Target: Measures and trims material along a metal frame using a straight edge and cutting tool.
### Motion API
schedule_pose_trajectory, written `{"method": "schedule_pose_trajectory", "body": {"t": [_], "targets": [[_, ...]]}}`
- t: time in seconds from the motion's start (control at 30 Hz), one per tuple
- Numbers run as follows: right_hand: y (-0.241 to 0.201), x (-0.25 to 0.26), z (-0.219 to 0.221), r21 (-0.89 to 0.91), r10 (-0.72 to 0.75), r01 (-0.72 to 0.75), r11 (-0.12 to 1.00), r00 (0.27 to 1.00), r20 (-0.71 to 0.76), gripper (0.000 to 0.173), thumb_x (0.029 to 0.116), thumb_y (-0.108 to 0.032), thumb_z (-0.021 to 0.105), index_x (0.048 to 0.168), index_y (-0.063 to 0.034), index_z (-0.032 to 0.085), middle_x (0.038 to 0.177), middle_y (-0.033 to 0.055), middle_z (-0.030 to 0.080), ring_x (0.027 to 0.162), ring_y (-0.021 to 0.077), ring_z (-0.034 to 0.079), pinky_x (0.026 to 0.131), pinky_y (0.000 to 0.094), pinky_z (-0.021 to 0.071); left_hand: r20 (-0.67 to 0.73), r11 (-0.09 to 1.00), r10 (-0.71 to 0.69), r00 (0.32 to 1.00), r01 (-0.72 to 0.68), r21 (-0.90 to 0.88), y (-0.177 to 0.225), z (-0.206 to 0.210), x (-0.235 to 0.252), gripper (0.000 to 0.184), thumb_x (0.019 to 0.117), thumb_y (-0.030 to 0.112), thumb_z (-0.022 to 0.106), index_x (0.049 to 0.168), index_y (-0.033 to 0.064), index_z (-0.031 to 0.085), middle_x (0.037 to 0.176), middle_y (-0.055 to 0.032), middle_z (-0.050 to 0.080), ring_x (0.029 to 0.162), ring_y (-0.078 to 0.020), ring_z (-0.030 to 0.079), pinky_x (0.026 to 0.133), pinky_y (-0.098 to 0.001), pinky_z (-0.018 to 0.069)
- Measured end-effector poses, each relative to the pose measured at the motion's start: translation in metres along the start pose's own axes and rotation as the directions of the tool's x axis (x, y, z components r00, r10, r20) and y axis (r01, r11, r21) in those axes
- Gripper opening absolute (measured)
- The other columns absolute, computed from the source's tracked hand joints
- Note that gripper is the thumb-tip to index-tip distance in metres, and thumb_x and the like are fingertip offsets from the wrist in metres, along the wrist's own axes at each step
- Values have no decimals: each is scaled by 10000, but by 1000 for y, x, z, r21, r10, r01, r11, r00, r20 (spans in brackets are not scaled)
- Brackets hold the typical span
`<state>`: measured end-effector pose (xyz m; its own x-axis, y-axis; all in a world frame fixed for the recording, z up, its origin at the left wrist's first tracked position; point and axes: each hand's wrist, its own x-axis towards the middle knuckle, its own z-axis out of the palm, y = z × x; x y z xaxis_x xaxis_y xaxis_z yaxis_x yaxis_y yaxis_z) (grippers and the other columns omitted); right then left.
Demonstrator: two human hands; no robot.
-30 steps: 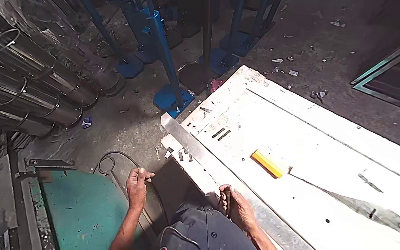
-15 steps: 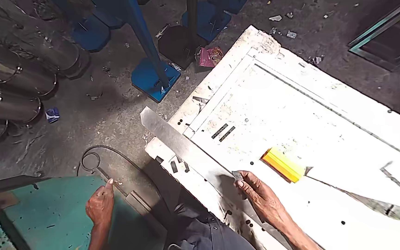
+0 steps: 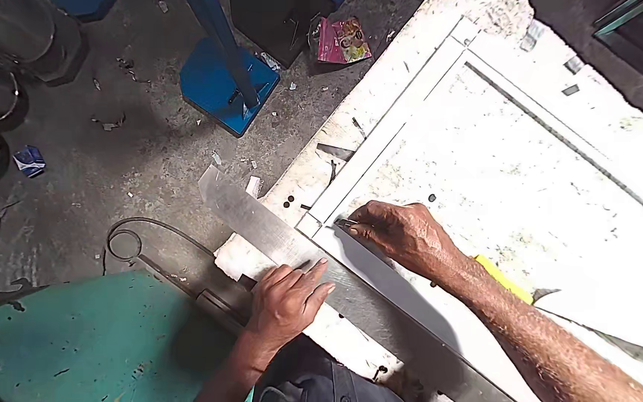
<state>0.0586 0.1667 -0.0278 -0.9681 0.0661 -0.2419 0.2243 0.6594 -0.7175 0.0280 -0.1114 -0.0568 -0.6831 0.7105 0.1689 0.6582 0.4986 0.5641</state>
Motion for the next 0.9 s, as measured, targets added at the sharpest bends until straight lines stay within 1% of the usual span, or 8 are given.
{"method": "schedule_pose_trajectory", "body": {"t": [0.07, 0.13, 0.23, 0.3, 0.37, 0.53, 0.9], "targets": [[-1, 13, 0, -46, -23, 25, 999, 999, 30, 256, 1010, -447, 595, 1020, -242, 748, 814, -108, 720, 714, -3, 660, 647, 255, 545, 51, 999, 24, 998, -26, 37, 0, 10, 16, 432, 977, 502, 624, 1262, 204, 755, 630, 8, 616, 583, -167, 546, 602, -322, 456], [-2, 18, 1, -69, -42, 47, 996, 997, 71, 244, 1013, -402, 588, 995, -225, 755, 781, -91, 705, 688, 10, 646, 623, 258, 528, 83, 997, 14, 996, -20, 74, -4, 17, 25, 454, 979, 510, 611, 1289, 204, 740, 631, 5, 627, 572, -173, 554, 601, -329, 461], [-4, 18, 2, -83, -59, 68, 994, 993, 105, 248, 1024, -364, 569, 1007, -209, 761, 790, -83, 708, 692, -1, 644, 619, 218, 520, 57, 996, 17, 998, -22, 90, -12, 24, 29, 424, 976, 476, 627, 1277, 202, 747, 610, -1, 616, 555, -176, 551, 583, -325, 454], [-7, 14, 4, -97, -55, 67, 993, 991, 125, 265, 1033, -361, 549, 1031, -202, 762, 822, -75, 725, 728, 2, 665, 652, 209, 538, 38, 995, 18, 999, -22, 95, -15, 25, 27, 407, 973, 461, 639, 1272, 208, 750, 590, 1, 590, 542, -174, 533, 569, -320, 438], [-8, 10, 6, -102, -76, 88, 991, 990, 118, 266, 1037, -340, 544, 1037, -191, 764, 835, -65, 737, 738, 9, 680, 662, 207, 551, 27, 996, 18, 999, -21, 89, -17, 26, 27, 408, 974, 445, 641, 1278, 195, 746, 586, -3, 582, 535, -174, 526, 566, -318, 437], [-8, 8, 9, -119, -110, 122, 985, 989, 103, 248, 1029, -295, 547, 1003, -174, 761, 785, -44, 714, 676, 36, 653, 605, 223, 522, -1, 995, 8, 1000, -8, 98, -17, 30, 27, 396, 972, 425, 637, 1276, 196, 747, 588, 0, 593, 527, -170, 524, 552, -318, 428], [-12, 10, 12, -203, -129, 146, 968, 987, 95, 256, 1028, -289, 542, 984, -164, 762, 767, -24, 707, 663, 88, 662, 574, 269, 517, -7, 994, 0, 1000, 0, 106, -17, 31, 28, 420, 951, 420, 646, 1286, 184, 740, 570, 6, 568, 509, -168, 499, 533, -314, 407]]}}
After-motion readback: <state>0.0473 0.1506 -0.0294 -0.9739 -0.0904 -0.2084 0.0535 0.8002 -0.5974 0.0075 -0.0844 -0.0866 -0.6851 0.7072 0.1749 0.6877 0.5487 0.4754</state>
